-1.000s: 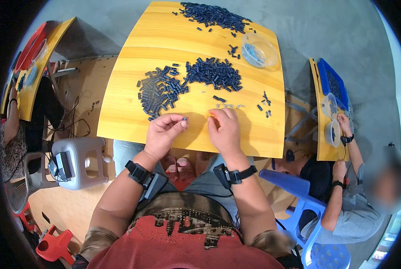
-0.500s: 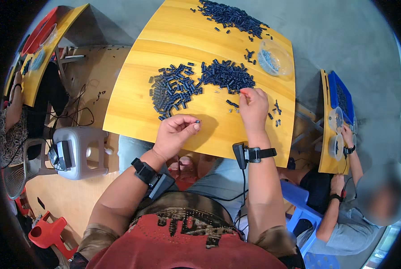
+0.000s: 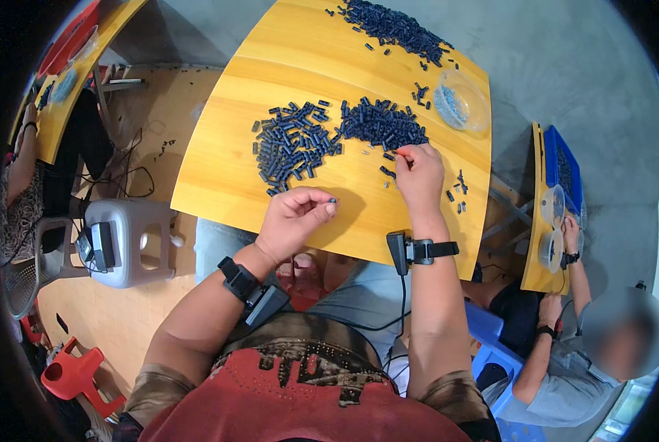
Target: Assembling small plastic components by hand at a table.
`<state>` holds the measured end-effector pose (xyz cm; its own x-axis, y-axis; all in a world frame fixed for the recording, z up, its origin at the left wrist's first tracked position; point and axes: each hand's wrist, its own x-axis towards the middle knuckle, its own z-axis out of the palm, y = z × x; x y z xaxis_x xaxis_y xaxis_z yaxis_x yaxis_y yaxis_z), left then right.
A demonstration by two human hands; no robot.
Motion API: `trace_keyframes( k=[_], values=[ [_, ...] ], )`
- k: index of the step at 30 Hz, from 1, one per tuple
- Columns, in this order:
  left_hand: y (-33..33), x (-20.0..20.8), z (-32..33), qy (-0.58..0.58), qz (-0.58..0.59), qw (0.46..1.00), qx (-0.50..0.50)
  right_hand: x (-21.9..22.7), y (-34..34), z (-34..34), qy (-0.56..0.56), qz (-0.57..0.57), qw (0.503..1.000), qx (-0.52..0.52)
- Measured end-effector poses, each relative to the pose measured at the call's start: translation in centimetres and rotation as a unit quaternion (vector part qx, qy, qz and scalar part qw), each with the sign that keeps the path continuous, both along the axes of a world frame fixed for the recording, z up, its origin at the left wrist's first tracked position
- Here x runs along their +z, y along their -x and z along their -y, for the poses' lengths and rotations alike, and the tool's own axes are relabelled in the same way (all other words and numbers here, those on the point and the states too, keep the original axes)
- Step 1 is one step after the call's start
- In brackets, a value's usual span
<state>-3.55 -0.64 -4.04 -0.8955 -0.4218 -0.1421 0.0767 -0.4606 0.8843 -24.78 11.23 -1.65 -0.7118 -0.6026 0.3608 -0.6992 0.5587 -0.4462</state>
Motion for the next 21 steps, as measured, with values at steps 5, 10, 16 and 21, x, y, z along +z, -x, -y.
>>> trace_keyframes(
  k=[5, 10, 16, 21],
  values=[
    [0.0, 0.0, 0.1, 0.006, 0.009, 1.0, -0.003, 0.3, 0.3, 0.0, -0.04, -0.019, 0.999, 0.009],
    [0.1, 0.1, 0.0, -0.001, 0.014, 1.0, -0.001, 0.6, 0.4, 0.2, -0.056, -0.025, 0.998, 0.025],
    [0.3, -0.4, -0.2, 0.032, 0.007, 0.999, 0.016, 2.1, -1.6, -1.2, 0.01, 0.024, 1.0, 0.01],
    [0.3, -0.5, -0.1, 0.025, 0.0, 1.0, 0.011, 0.9, -6.5, -4.4, 0.156, 0.257, 0.954, -0.014]
  ],
)
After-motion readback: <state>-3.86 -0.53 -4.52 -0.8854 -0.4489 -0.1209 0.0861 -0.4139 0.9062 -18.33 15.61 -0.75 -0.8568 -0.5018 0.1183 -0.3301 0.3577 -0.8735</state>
